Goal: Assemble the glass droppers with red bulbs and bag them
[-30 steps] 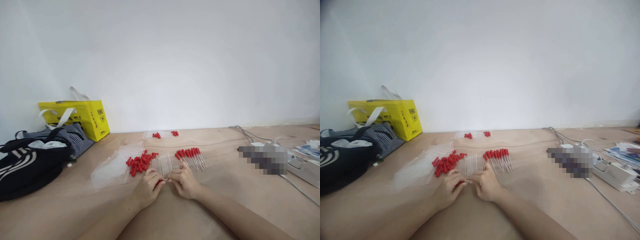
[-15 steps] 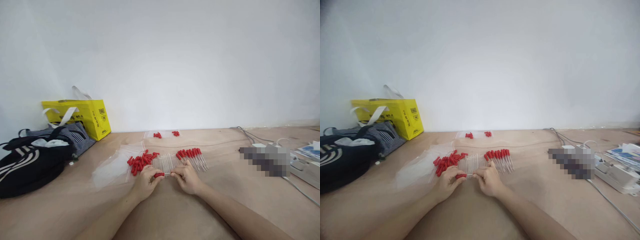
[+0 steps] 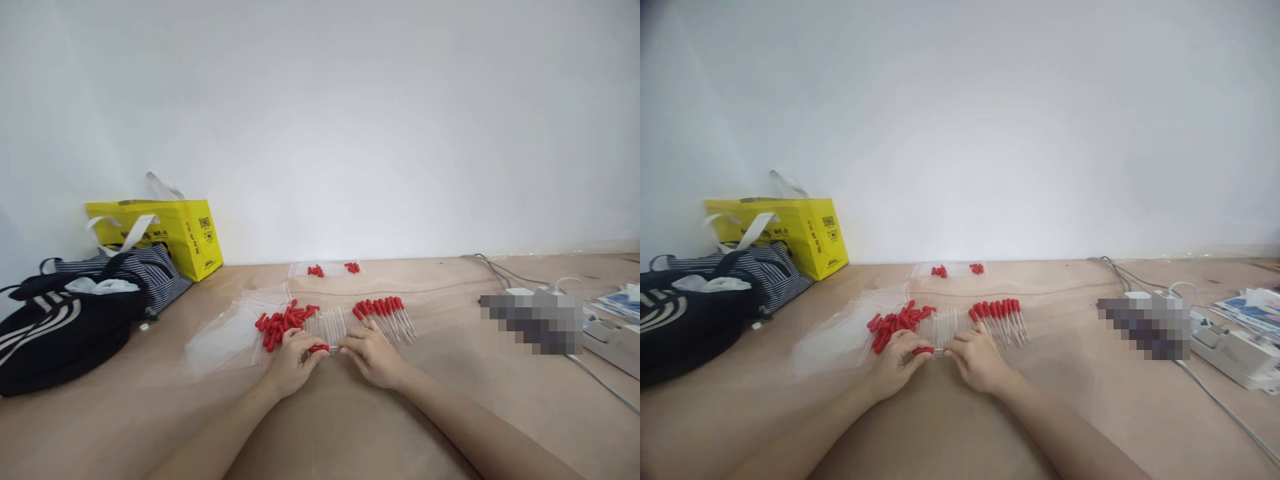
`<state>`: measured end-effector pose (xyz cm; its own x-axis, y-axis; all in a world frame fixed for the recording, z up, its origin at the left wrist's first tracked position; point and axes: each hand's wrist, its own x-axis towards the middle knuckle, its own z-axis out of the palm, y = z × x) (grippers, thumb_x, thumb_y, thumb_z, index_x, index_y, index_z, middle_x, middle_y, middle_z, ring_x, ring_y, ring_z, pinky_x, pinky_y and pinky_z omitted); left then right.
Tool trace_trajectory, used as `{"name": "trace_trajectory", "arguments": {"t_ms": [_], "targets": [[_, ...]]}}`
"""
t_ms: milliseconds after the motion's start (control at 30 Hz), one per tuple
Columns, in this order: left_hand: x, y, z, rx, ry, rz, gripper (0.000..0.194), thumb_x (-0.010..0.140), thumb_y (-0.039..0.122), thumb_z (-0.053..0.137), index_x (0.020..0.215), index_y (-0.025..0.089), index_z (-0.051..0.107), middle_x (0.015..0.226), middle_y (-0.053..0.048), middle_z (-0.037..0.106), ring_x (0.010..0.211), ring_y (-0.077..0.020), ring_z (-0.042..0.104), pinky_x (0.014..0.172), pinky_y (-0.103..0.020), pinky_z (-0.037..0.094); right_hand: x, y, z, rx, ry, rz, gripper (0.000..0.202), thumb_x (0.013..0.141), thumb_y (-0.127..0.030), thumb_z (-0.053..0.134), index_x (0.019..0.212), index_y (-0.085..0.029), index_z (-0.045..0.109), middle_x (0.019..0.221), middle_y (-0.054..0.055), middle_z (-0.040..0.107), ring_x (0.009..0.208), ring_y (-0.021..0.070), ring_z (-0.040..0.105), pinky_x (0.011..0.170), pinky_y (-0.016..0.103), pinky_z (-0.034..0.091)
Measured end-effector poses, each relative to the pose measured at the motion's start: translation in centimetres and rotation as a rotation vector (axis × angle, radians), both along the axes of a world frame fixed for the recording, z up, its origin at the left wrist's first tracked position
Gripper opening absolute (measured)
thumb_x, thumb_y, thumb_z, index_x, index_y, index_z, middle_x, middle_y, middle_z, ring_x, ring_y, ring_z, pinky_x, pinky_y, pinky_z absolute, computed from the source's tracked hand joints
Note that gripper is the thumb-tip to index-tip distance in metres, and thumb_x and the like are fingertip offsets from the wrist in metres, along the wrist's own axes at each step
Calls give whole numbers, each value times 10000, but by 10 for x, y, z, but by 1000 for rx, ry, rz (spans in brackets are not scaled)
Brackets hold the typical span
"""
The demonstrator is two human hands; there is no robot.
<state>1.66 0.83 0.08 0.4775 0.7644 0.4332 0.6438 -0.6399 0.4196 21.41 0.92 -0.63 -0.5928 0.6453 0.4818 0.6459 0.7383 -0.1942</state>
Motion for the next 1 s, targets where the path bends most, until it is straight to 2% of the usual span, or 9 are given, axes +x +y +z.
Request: {"name": "trace_trajectory", "arguments": {"t_ms": [100,167,233,333,400,500,633,767,1000], "targets": [[-4,3,1,30,58,26,182,804,352,471,803,251,622,787,7,657,792,-180,555,831,-377,285,5,2,0,16,-73,-8,206,835,-220,407,789,-201,607,735,21,577,715,140,487,730,297,252],[-8,8,1,119,46,114,195,781,365,499,910,265,605,905,-11,642,892,-207,530,834,-384,280,8,7,-4,-27,-37,-71,212,825,-196,402,803,-192,613,756,37,584,741,151,505,702,279,285],[-13,14,-1,224,14,243,251,768,353,514,991,252,574,982,-32,619,949,-223,506,844,-392,274,11,14,-9,-90,58,-223,229,817,-171,386,891,-177,603,820,55,602,763,153,527,659,255,310],[-20,21,-3,318,-2,443,219,773,311,504,959,229,584,972,-47,619,932,-230,507,833,-396,275,13,24,-13,-141,147,-509,257,801,-159,385,985,-162,564,877,60,627,794,157,557,658,251,312],[-23,24,-3,335,13,536,182,769,293,507,907,226,604,950,-50,625,913,-236,509,813,-398,278,13,28,-13,-143,120,-647,229,788,-162,401,949,-166,564,831,50,644,791,166,569,676,267,294],[-23,25,-3,341,42,610,150,759,273,516,857,224,617,929,-47,629,904,-238,509,807,-406,267,10,30,-12,-125,39,-776,165,765,-176,432,866,-167,562,757,45,649,759,182,578,684,289,264],[-20,26,-3,320,90,672,150,741,259,534,861,221,616,939,-49,622,925,-240,496,823,-419,244,4,30,-13,-102,-42,-828,152,769,-195,428,850,-161,552,739,63,650,740,194,585,692,302,243],[-20,26,-2,272,136,705,154,726,261,549,861,226,615,957,-49,610,942,-240,482,834,-425,231,1,30,-13,-149,-62,-837,190,795,-247,410,902,-158,539,752,76,652,742,201,590,706,309,239],[-20,27,-3,276,194,710,144,729,277,536,833,227,622,985,-61,597,956,-242,468,864,-451,202,0,32,-11,-212,-32,-869,266,801,-306,408,983,-138,508,793,93,648,775,213,580,731,326,242]]}}
